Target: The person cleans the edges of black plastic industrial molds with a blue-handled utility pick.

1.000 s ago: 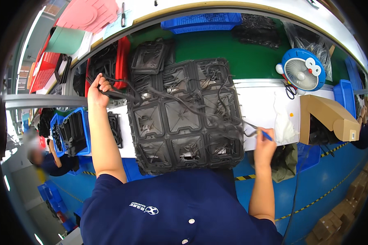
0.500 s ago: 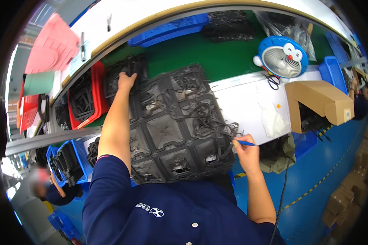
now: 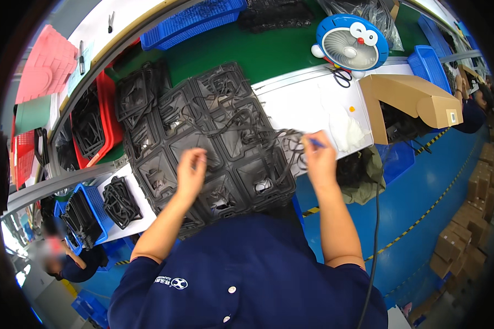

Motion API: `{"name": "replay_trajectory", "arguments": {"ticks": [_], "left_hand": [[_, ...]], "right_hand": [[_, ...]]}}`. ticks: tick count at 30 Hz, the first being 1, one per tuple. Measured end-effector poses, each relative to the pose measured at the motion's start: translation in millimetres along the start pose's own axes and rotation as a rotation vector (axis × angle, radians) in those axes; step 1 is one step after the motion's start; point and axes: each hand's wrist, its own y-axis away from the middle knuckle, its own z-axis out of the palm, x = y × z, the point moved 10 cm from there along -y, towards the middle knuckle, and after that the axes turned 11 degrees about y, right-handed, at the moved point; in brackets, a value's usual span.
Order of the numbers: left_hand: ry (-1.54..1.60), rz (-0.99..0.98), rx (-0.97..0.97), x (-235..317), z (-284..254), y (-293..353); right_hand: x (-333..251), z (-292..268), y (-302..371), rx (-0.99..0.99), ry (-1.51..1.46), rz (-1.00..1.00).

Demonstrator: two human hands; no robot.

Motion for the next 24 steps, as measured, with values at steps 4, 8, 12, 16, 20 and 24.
{"name": "replay_trajectory", "arguments": {"ticks": [4, 8, 12, 16, 20, 24], "left_hand": [[0.233, -0.228, -0.498, 13, 116, 73], [0.351, -0.284, -0.502, 8, 173, 90], [0.247, -0.303, -0.442, -1, 196, 89], [0.245, -0.408, -0.318, -17, 197, 91], [0.130, -0.437, -0.374, -22, 205, 98], [0.073, -0.385, -0.444, -8, 215, 92]], "right_hand": [[-19, -116, -15, 0.456, -0.037, -0.131], [-48, -168, -19, 0.634, -0.166, -0.293], [-61, -185, -14, 0.720, -0.138, -0.358], [-79, -223, 2, 0.967, -0.058, -0.423], [-102, -207, -11, 0.825, -0.103, -0.449], [-52, -77, -44, 0.259, -0.222, -0.389]]}}
